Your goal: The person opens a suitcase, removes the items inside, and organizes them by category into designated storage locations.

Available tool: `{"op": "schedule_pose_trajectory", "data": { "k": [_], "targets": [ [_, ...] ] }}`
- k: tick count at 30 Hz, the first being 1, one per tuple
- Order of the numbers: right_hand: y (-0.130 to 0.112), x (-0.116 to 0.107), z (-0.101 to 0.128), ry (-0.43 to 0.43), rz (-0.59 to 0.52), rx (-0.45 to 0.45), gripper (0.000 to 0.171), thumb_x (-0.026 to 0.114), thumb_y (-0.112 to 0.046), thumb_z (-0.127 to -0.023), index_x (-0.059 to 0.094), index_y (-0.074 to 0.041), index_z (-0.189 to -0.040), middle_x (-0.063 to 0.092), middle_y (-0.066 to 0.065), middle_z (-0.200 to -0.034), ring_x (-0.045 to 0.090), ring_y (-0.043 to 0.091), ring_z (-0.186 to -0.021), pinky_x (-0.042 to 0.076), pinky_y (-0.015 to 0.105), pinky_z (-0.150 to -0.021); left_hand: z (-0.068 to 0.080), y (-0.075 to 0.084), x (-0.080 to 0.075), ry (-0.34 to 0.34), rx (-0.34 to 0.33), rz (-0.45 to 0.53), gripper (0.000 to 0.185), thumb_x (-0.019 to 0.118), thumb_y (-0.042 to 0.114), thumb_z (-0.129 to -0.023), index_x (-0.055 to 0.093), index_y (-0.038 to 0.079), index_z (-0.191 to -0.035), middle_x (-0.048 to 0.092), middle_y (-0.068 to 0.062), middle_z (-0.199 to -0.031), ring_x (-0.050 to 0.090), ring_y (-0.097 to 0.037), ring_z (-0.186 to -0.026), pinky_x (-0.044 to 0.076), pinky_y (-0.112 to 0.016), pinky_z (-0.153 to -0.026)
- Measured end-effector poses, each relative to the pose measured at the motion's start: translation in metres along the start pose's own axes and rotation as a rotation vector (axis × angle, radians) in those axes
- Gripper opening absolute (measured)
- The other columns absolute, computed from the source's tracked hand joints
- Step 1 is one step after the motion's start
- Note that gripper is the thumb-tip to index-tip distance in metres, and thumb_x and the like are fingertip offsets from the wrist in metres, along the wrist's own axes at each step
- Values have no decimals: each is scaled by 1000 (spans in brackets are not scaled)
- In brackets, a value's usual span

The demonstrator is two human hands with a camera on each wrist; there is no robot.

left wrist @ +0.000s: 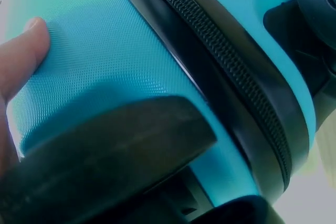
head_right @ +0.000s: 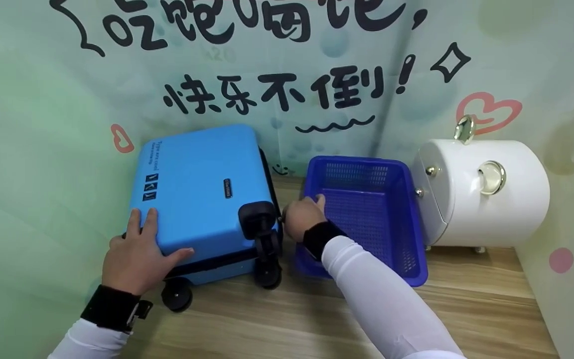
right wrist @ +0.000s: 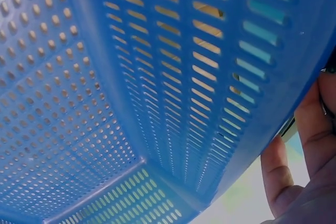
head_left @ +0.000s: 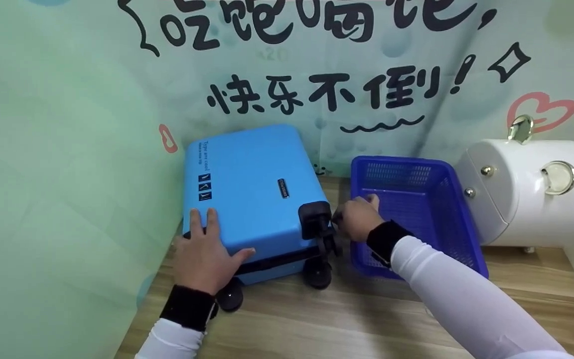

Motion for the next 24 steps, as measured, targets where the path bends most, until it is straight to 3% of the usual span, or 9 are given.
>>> {"op": "schedule_pose_trajectory", "data": {
  "k": [4, 11, 19, 24],
  "targets": [
    [-3, -3, 7, 13, 32, -36, 12, 74, -13, -87, 85, -15, -92, 80, 7, -86, 65, 40, -94, 29, 76, -105, 1, 2, 0, 6, -8, 5, 127, 71, 83, -79, 23, 5, -168, 19, -32, -171, 55, -70, -114, 56, -70, -88],
    [-6, -10, 9, -77, 129, -24, 13, 72, -15, -86, 84, -17, -91, 77, 11, -84, 65, 42, -94, 31, 77, -105, 4, 9, -2, 29, -4, -22, 125, 70, 82, -80, 26, 2, -166, 23, -34, -169, 60, -69, -104, 60, -59, -72],
    [-3, -14, 7, -166, 132, -6, 13, 71, -17, -90, 83, -18, -93, 78, 11, -89, 65, 43, -100, 28, 80, -109, 4, 14, 0, 17, -22, -45, 126, 68, 83, -81, 24, 2, -167, 21, -34, -170, 59, -68, -108, 60, -61, -78],
    [-2, -15, 6, -159, 143, -18, 13, 70, -19, -91, 83, -17, -91, 78, 12, -90, 65, 44, -101, 28, 82, -108, 5, 15, 0, 13, -32, -46, 126, 68, 83, -81, 23, 2, -167, 21, -34, -170, 59, -68, -108, 60, -61, -76]
  ]
}}
Point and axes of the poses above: each hand's wrist, its own z-axis away from the middle knuckle, its own x-axis out of the palm, y = z × x, the point moved 3 cm from there along -z, towards the middle knuckle
